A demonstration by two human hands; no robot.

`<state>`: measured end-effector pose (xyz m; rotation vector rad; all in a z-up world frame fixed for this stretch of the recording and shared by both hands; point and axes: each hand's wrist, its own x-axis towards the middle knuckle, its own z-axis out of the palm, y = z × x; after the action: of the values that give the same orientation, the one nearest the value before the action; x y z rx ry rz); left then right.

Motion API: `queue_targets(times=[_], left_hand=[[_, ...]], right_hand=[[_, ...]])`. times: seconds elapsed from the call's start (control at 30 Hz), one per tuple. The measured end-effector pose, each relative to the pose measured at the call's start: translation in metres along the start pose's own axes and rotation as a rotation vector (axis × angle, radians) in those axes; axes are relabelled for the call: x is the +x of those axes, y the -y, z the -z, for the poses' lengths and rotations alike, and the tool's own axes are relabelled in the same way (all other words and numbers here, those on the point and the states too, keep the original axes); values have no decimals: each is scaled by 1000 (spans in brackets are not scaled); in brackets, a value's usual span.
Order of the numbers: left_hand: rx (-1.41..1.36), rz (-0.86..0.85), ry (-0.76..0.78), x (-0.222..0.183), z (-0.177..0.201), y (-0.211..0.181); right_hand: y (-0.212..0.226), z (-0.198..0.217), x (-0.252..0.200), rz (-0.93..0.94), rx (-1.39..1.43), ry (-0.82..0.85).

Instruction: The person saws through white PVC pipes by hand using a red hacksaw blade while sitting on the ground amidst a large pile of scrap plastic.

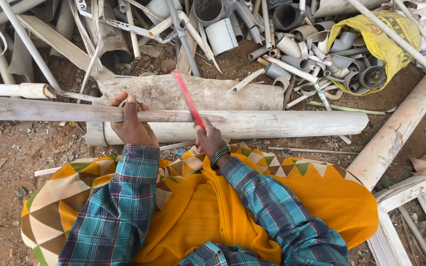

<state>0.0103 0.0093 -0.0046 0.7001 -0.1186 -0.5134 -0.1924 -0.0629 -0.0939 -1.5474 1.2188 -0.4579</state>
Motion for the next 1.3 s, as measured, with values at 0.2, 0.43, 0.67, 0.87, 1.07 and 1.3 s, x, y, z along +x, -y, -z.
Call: queue_targets(times=[0.2,0.43,0.67,0.87,1.07,1.3], left_hand=[[-30,-3,31,9,-1,-2],[-50,28,3,5,4,-3],[-27,29,47,14,-5,-5],[-72,13,125,-3,-11,-8],[-7,39,192,3,-14,-5],[57,47,311,-3,-13,0]], right_hand=[[-27,43,20,-380,143,-150],[-39,-25,17,267,-282,-157],[-39,16,22,-307,-5,-148],[-13,-27,-1,372,-186,-12],[-34,23,30,-332,-19,-143],[0,-29,-13,249,-27,99]])
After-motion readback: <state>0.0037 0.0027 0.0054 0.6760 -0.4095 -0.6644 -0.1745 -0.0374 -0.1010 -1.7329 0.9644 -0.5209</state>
